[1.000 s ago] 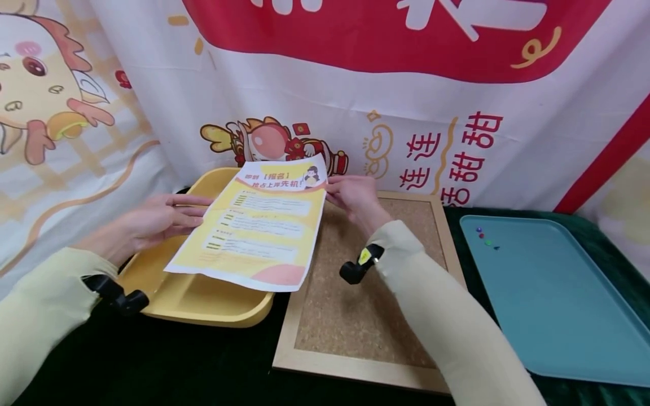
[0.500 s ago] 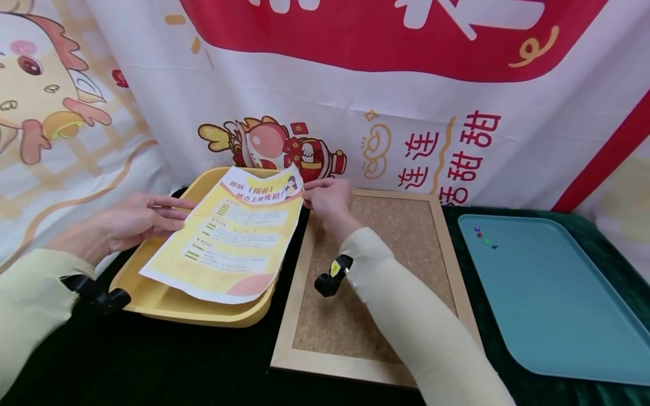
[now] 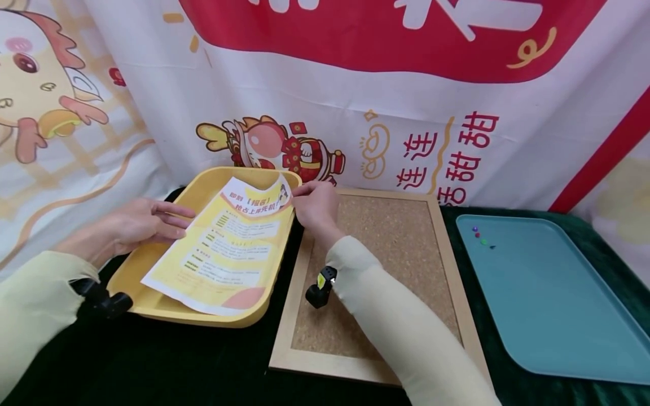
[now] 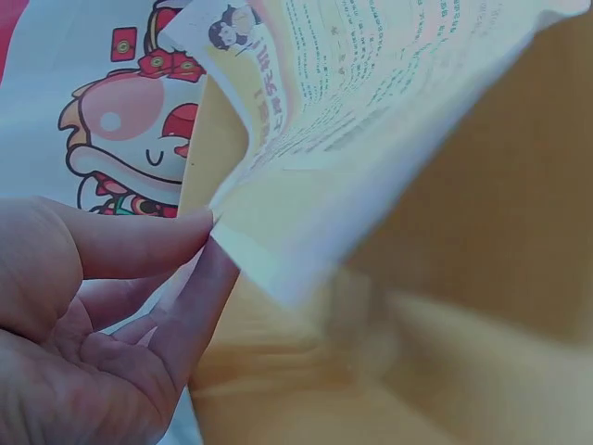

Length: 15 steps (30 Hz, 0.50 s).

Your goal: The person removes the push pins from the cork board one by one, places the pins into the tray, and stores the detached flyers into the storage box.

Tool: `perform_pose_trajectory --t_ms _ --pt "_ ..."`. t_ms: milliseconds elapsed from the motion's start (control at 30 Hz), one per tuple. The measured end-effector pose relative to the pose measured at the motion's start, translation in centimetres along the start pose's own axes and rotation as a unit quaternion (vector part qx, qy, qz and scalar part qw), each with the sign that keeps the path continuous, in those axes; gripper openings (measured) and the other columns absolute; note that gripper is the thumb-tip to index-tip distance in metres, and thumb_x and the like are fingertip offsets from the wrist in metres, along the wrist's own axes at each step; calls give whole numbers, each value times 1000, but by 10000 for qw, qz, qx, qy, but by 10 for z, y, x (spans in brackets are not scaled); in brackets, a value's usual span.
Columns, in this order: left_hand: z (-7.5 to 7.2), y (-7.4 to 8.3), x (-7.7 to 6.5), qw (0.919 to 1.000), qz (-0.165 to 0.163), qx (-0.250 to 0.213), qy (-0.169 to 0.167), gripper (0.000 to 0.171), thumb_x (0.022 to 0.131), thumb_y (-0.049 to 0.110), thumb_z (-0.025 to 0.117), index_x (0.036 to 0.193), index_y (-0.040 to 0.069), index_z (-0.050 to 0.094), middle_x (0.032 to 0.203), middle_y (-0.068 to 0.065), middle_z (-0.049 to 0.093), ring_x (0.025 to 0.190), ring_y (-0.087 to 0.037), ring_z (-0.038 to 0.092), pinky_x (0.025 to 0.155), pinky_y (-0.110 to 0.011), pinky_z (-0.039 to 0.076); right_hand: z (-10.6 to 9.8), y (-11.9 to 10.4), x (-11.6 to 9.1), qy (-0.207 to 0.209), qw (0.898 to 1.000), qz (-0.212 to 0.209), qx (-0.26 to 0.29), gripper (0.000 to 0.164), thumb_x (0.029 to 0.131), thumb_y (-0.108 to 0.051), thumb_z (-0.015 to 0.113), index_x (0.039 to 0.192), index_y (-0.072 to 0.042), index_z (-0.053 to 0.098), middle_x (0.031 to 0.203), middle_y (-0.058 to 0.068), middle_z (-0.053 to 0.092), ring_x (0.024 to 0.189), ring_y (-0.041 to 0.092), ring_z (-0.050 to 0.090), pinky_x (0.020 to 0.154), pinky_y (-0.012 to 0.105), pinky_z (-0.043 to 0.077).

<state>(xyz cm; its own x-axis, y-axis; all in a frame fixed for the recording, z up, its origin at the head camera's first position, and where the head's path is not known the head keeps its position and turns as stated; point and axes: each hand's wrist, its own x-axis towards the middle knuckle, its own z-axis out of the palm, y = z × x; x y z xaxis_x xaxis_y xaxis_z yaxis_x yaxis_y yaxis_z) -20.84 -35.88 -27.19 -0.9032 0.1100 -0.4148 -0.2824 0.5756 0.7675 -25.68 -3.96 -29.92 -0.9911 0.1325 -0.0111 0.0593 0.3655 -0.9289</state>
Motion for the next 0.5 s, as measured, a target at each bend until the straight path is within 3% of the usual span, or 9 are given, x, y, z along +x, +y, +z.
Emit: perform_pose_trajectory --t_ms 200,500 --pt "0 -1 -1 9999 -121 17 22 68 103 2 65 161 -10 32 115 7 76 98 -2 73 89 -24 63 8 -1 -5 -57 9984 -422 -379 8 97 -14 78 99 -8 82 97 6 77 93 19 67 82 33 63" --pt "1 1 -2 9997 -143 134 138 69 101 2 67 159 -13 33 115 5 77 95 -1 72 86 -23 62 12 1 -5 -58 9933 -813 -822 8 98 -11 76 102 -9 83 94 4 74 91 18 65 80 31 59"
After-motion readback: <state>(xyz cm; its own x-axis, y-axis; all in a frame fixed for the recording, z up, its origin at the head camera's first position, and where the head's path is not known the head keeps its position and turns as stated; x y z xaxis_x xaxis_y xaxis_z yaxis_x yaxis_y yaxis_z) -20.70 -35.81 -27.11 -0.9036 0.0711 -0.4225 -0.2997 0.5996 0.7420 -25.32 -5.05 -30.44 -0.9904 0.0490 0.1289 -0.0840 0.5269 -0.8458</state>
